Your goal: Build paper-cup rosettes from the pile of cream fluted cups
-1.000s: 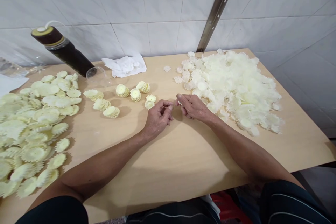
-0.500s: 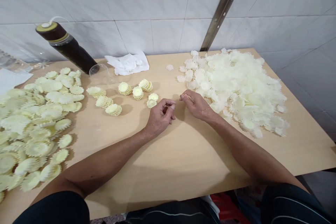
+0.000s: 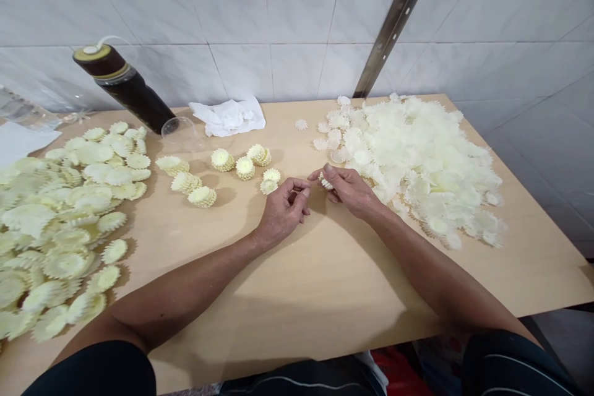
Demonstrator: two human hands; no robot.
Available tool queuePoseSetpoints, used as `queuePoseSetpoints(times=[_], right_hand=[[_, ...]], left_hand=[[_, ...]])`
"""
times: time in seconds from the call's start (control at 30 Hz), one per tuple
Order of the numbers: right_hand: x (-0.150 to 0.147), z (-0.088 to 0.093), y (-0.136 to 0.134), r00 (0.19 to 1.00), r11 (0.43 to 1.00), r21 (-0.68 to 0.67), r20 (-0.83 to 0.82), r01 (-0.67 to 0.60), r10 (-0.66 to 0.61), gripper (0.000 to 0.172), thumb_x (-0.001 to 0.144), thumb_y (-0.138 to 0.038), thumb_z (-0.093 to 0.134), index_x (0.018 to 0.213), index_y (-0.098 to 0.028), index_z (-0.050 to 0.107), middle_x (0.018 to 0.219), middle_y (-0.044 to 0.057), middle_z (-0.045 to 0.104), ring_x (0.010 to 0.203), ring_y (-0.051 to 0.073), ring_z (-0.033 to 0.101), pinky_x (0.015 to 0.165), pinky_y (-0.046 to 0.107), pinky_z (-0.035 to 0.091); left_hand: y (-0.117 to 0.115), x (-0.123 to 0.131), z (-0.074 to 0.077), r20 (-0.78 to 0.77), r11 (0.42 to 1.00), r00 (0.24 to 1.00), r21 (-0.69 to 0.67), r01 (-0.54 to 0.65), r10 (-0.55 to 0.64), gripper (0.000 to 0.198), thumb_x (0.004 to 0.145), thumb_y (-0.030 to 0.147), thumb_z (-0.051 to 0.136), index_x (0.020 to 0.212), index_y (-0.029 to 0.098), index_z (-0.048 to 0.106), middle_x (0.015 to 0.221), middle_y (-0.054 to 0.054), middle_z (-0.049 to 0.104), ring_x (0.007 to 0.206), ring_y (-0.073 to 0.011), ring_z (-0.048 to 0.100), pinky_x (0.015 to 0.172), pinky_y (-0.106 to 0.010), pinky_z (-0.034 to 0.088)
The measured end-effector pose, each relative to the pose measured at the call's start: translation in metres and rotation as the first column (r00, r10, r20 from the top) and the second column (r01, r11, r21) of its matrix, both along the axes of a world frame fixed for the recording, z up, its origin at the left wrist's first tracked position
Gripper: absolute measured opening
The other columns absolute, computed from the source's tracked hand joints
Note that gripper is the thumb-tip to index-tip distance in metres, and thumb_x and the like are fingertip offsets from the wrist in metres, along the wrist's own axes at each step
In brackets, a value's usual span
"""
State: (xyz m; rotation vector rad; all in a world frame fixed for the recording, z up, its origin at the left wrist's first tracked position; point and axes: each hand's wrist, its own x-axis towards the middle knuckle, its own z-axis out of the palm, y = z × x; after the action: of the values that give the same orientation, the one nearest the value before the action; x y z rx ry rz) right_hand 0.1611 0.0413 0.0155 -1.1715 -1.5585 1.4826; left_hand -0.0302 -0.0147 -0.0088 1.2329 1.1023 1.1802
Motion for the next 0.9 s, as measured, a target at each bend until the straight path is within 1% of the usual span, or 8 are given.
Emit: queuePoseSetpoints(times=[0.17,0.33,0.47,0.57,0.63,0.7,0.8,0.9], right_hand=[[-0.003,0.001,0.0,0.986,0.991,-0.089,-0.125,0.096,-0.107,0.066,0.093,-0.08,0.062,0.114,-0.02,0.079,0.098,0.008,0.075,0.059,0.012,0.054,0.048,0.027,0.044],[-0.007,0.001,0.001,0.956,0.96,-0.278,-0.268,0.044,-0.121,0.06,0.091,-0.075,0.068,0.11,-0.019,0.071,0.092,0.011,0.076,0.066,0.018,0.066,0.05,0.03,0.054],[-0.01,0.002,0.002,0.948,0.946,-0.325,-0.303,-0.004,-0.1,0.047,0.087,-0.049,0.084,0.118,-0.021,0.063,0.093,0.007,0.076,0.073,0.018,0.07,0.059,0.029,0.059],[-0.011,0.002,0.001,0.956,0.951,-0.301,-0.253,0.071,-0.151,0.039,0.08,-0.031,0.084,0.11,-0.023,0.06,0.107,0.005,0.077,0.072,0.016,0.071,0.059,0.027,0.059],[-0.011,0.001,0.0,0.965,0.964,-0.244,-0.208,0.109,-0.162,0.029,0.081,-0.031,0.08,0.101,-0.023,0.061,0.113,0.006,0.077,0.076,0.016,0.072,0.06,0.027,0.059],[-0.009,0.0,-0.001,0.984,0.984,-0.15,-0.13,0.099,-0.119,0.024,0.084,-0.035,0.078,0.101,-0.021,0.067,0.107,0.007,0.077,0.079,0.016,0.072,0.064,0.027,0.061],[-0.005,0.0,-0.002,1.0,1.0,-0.003,0.014,0.027,-0.027,0.032,0.089,-0.043,0.077,0.11,-0.02,0.073,0.095,0.006,0.077,0.073,0.017,0.072,0.07,0.031,0.063],[-0.003,0.001,-0.003,0.994,0.997,0.076,0.103,0.024,-0.032,0.044,0.09,-0.05,0.077,0.121,-0.02,0.069,0.083,0.004,0.076,0.065,0.019,0.072,0.062,0.032,0.062]], left_hand=[[-0.001,0.0,0.005,-0.003,1.0,1.0,-0.014,0.009,-0.009,0.033,0.099,0.048,0.068,0.111,0.018,0.066,0.063,0.003,0.061,0.051,-0.0105,0.058,0.046,-0.02,0.049],[-0.001,0.001,0.008,0.017,1.0,1.0,-0.026,0.001,0.0,0.037,0.098,0.052,0.069,0.111,0.018,0.066,0.07,0.001,0.065,0.054,-0.0109,0.06,0.045,-0.021,0.05],[0.0,0.002,0.006,0.03,1.0,1.0,-0.014,-0.008,0.009,0.039,0.098,0.054,0.069,0.111,0.018,0.064,0.073,0.0,0.066,0.055,-0.0114,0.062,0.044,-0.021,0.05],[0.0,0.001,0.004,0.019,1.0,1.0,-0.009,-0.008,0.008,0.04,0.098,0.054,0.069,0.113,0.018,0.062,0.067,0.003,0.063,0.052,-0.0109,0.06,0.045,-0.021,0.05],[0.001,0.001,0.003,0.016,1.0,1.0,-0.011,-0.011,0.011,0.04,0.098,0.054,0.07,0.113,0.018,0.062,0.066,0.003,0.063,0.051,-0.0109,0.06,0.045,-0.021,0.051],[0.001,0.0,0.003,0.014,1.0,1.0,-0.015,-0.016,0.017,0.04,0.098,0.054,0.07,0.113,0.018,0.062,0.064,0.003,0.062,0.05,-0.0109,0.06,0.046,-0.021,0.05],[0.001,0.001,0.002,0.017,1.0,1.0,-0.015,-0.016,0.016,0.04,0.098,0.054,0.07,0.112,0.018,0.063,0.064,0.003,0.063,0.049,-0.0103,0.059,0.046,-0.021,0.05],[0.002,0.001,0.002,0.036,1.0,0.999,-0.016,-0.018,0.019,0.041,0.097,0.054,0.071,0.112,0.017,0.063,0.068,0.003,0.065,0.049,-0.0098,0.059,0.046,-0.022,0.051]])
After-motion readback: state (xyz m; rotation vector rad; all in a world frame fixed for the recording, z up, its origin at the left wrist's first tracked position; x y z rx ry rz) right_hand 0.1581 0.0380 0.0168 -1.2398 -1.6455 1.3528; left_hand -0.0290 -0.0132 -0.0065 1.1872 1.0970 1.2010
